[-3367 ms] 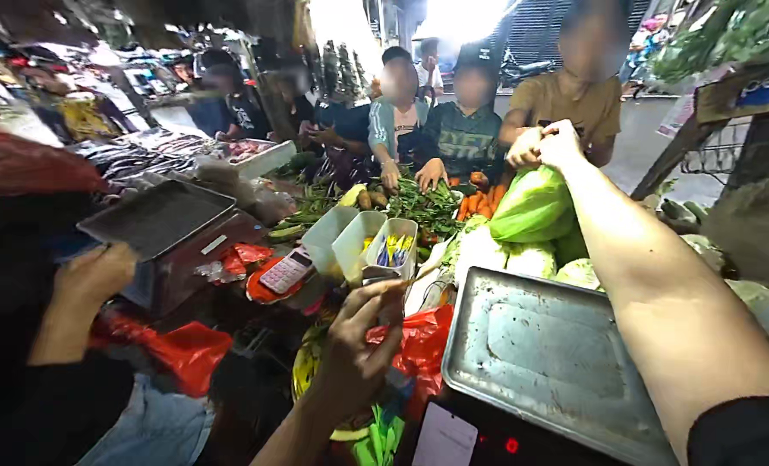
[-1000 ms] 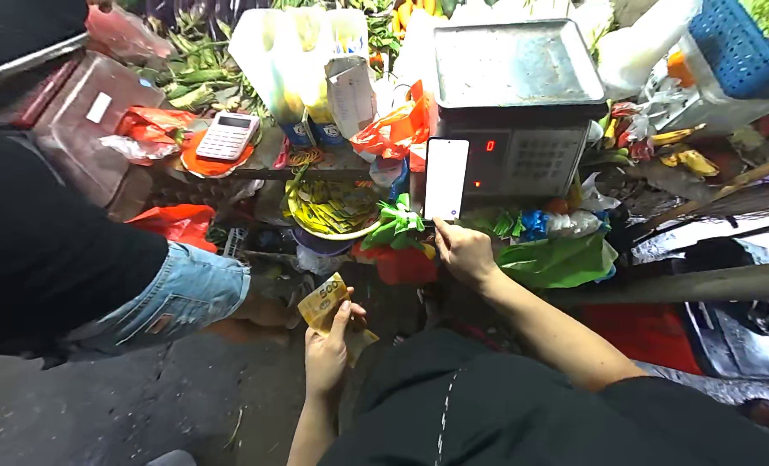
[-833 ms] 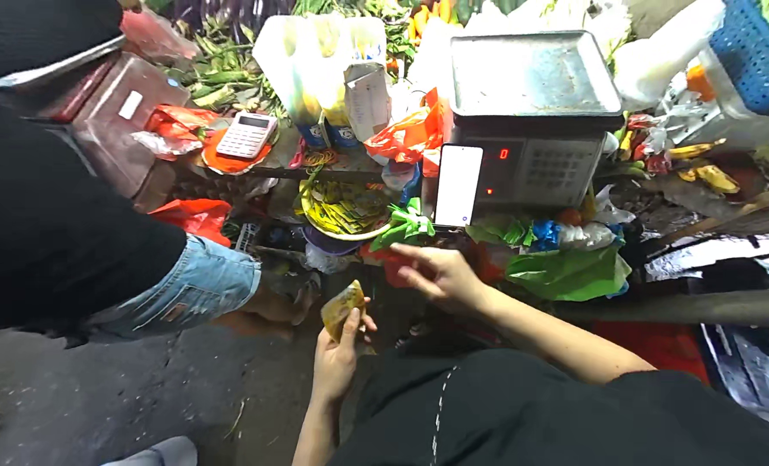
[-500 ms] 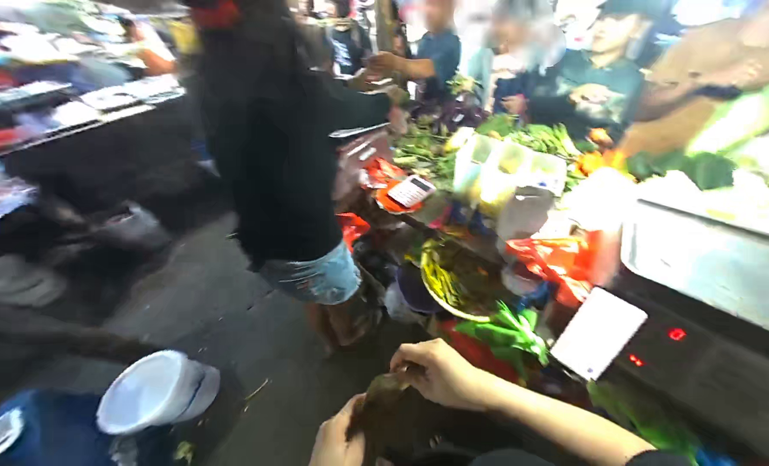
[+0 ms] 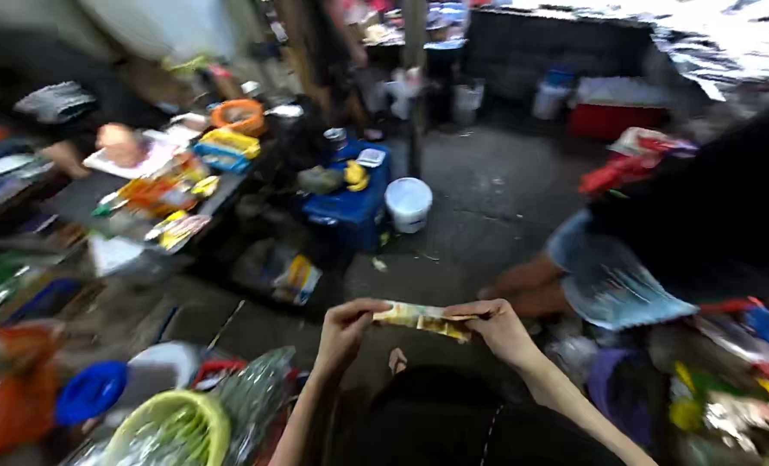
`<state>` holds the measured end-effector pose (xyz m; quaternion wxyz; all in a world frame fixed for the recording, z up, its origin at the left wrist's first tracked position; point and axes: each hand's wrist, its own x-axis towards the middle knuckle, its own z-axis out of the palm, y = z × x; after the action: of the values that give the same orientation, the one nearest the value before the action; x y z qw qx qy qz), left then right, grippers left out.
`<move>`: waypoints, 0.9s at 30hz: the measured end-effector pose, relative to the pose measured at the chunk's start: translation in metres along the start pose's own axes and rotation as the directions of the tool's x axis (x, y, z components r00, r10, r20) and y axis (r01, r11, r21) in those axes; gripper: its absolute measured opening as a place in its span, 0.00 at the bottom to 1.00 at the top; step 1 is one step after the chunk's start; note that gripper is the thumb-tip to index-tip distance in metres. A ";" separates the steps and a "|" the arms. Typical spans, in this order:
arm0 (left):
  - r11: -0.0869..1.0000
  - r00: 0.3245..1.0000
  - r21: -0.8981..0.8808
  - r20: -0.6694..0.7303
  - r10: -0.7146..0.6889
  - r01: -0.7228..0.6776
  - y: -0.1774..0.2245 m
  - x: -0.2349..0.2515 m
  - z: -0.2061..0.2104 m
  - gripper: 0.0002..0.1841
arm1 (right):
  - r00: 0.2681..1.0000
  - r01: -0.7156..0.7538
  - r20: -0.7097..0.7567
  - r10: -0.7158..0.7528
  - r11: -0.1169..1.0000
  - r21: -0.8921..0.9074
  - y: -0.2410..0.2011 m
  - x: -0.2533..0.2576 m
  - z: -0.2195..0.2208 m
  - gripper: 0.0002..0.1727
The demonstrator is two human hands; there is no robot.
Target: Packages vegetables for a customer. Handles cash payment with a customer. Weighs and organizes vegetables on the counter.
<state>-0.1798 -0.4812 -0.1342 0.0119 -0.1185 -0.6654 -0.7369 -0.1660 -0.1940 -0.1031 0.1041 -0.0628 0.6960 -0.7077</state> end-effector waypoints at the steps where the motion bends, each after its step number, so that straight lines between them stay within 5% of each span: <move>1: 1.000 1.000 0.016 -0.021 0.012 -0.012 0.005 0.012 -0.024 0.13 | 0.999 0.006 0.040 -0.006 1.000 -0.004 0.000 0.027 0.015 0.18; 9: 0.969 0.971 0.216 -0.229 -0.071 0.122 0.001 0.082 -0.147 0.11 | 0.933 -0.075 0.346 0.097 0.994 -0.077 -0.015 0.216 0.091 0.16; 14: 0.948 0.869 0.278 -0.494 0.000 0.158 -0.038 0.145 -0.204 0.10 | 0.880 -0.175 0.431 0.201 0.979 -0.099 -0.007 0.338 0.118 0.19; 16: 0.927 0.768 0.300 -0.640 0.021 0.224 -0.045 0.176 -0.235 0.08 | 0.875 -0.171 0.445 0.190 0.982 -0.084 -0.001 0.391 0.125 0.18; 22: 0.950 0.281 0.040 -0.958 -0.051 0.310 -0.044 0.277 -0.355 0.11 | 0.852 -0.073 0.469 0.231 0.941 -0.332 -0.019 0.557 0.139 0.18; 27: 0.886 0.154 -0.009 -0.984 -0.090 0.463 -0.070 0.354 -0.492 0.14 | 0.787 0.052 0.549 0.281 0.857 -0.512 -0.018 0.661 0.165 0.18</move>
<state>-0.6142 -0.9070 -0.1781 0.3045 0.4962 -0.6204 -0.5256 -0.7698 -0.5093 -0.1184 0.3455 -0.2667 0.7871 -0.4359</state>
